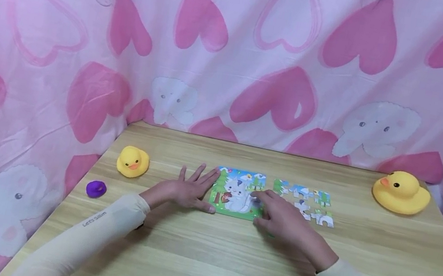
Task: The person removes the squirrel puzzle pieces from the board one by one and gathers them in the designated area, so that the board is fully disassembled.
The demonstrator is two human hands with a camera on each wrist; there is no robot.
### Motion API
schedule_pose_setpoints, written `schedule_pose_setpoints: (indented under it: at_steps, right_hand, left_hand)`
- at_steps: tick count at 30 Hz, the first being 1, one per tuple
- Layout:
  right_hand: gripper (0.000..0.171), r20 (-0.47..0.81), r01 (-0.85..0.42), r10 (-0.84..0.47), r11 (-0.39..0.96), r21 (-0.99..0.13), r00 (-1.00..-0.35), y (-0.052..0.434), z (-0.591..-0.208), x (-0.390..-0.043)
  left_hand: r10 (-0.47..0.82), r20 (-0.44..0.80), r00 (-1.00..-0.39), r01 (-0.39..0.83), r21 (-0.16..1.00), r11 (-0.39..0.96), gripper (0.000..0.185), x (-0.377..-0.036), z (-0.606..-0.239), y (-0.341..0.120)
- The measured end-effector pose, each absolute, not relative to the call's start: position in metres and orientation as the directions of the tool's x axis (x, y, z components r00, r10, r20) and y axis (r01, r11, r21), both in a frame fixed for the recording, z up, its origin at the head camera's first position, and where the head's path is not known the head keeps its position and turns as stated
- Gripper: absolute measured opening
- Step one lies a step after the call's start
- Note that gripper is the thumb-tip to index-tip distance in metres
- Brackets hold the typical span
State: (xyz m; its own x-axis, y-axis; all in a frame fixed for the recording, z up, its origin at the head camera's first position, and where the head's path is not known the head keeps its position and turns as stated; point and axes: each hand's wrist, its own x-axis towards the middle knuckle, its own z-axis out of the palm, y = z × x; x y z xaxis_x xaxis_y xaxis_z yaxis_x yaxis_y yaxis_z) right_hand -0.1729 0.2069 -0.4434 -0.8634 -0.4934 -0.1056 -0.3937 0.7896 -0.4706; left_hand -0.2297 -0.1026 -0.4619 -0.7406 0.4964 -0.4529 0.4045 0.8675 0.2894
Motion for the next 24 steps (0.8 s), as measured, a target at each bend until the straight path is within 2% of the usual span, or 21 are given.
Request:
schedule_pose_setpoints:
  at_steps: [4, 11, 14, 20, 24]
  right_hand:
    - [0.064, -0.101, -0.402, -0.49, 0.802, -0.442, -0.866, 0.203, -0.444, -0.175]
    - [0.063, -0.058, -0.358, -0.412, 0.846, -0.395, -0.909, 0.194, -0.448, -0.174]
    - [0.065, -0.059, -0.34, -0.395, 0.849, -0.405, -0.917, 0.192, -0.449, -0.176]
    - [0.085, -0.079, -0.325, -0.397, 0.838, -0.439, -0.915, 0.194, -0.45, -0.181]
    - [0.08, -0.105, -0.302, -0.397, 0.821, -0.484, -0.912, 0.196, -0.45, -0.187]
  left_hand:
    - [0.493, -0.441, -0.75, 0.411, 0.274, 0.87, 0.118, -0.232, -0.47, -0.104]
    - [0.492, -0.439, -0.752, 0.405, 0.282, 0.87, 0.118, -0.233, -0.475, -0.105]
    - [0.496, -0.442, -0.748, 0.398, 0.299, 0.867, 0.117, -0.231, -0.47, -0.104]
    - [0.504, -0.445, -0.74, 0.403, 0.307, 0.862, 0.117, -0.23, -0.466, -0.103]
    - [0.507, -0.44, -0.741, 0.407, 0.307, 0.86, 0.117, -0.23, -0.465, -0.103]
